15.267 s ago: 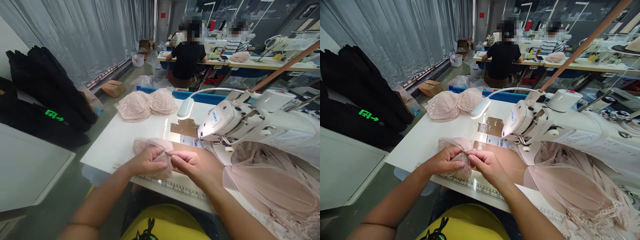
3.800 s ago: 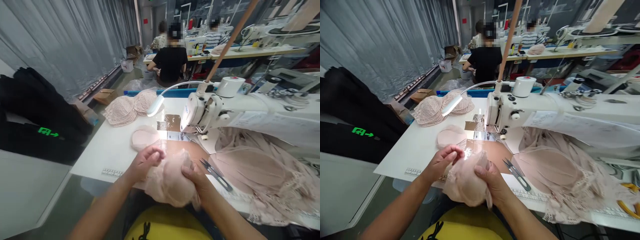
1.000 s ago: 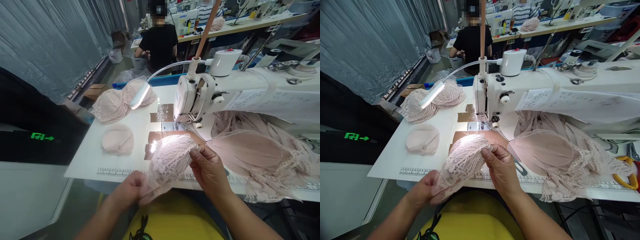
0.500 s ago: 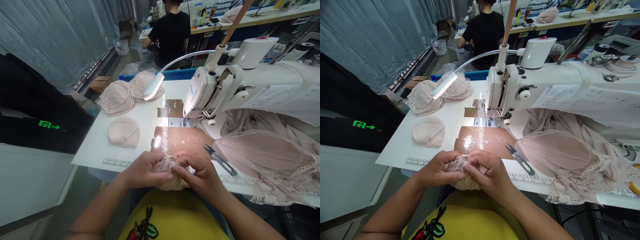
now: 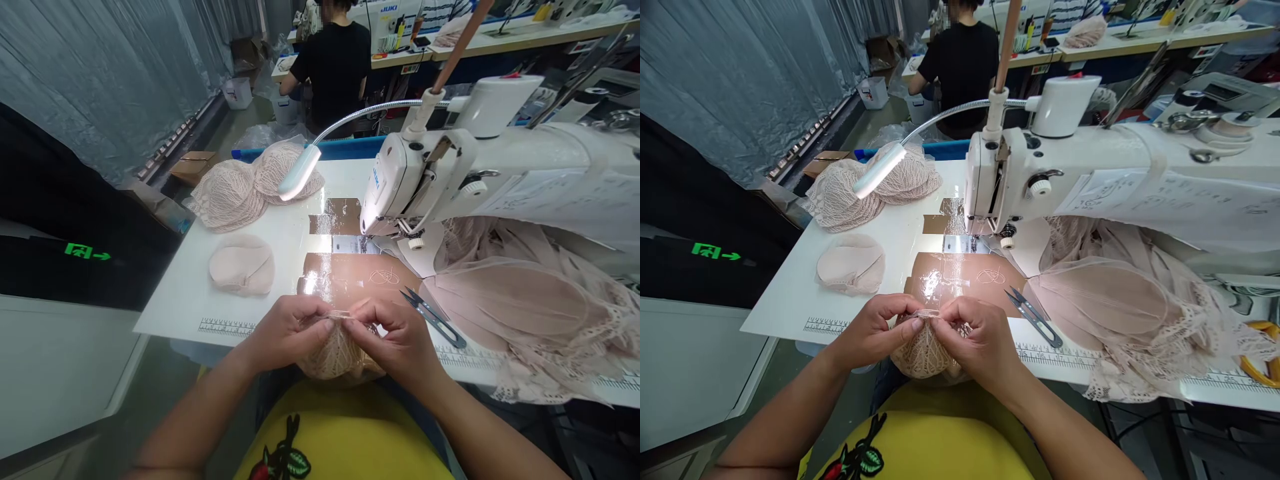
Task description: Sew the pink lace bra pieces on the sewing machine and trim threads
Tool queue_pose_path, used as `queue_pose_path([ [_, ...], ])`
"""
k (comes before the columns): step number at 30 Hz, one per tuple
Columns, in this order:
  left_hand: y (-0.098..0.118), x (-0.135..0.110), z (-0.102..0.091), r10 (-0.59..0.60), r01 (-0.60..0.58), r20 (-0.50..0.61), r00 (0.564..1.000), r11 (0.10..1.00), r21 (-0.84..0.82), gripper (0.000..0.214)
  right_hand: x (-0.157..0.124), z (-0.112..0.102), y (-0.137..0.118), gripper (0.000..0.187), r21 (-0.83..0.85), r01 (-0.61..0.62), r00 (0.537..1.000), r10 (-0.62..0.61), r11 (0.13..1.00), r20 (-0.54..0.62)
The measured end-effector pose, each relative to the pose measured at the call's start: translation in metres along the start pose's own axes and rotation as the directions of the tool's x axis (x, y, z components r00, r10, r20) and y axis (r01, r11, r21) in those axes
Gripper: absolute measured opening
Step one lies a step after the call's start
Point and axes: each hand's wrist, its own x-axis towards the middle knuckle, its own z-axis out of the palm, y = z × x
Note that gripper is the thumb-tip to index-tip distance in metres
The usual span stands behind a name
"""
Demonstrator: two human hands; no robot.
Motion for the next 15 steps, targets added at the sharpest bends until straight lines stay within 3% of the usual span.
queue_pose_path([
  [4,-0.0007,0.0015,-0.0006,0.017,-0.015,-0.045,0.999,0.999,0.052,0.018,-0.0004,-0.0013,0.0008,0.018,-0.013,-0.017,1.0,0.017,1.0,-0.01],
  [9,-0.0026,0.0,-0.0018,0.006,-0.011,-0.075,0.997,0.997,-0.07,0.02,-0.0002,-0.0015,0.0044,0.017,-0.005,-0.042,0.999,0.042,0.999,-0.012],
  [12,-0.0041,0.0004,0.0019,0.026,-0.016,-0.141,0.99,0.997,0.072,0.022,0.0008,-0.0012,0.0051,0.017,0.014,-0.037,0.999,0.037,0.999,-0.003],
  [15,-0.0082,0.0015,0.0054,0.058,-0.024,-0.19,0.98,0.984,0.176,0.01,0.0015,-0.0018,0.005,0.018,-0.004,-0.04,0.999,0.04,0.999,0.0],
])
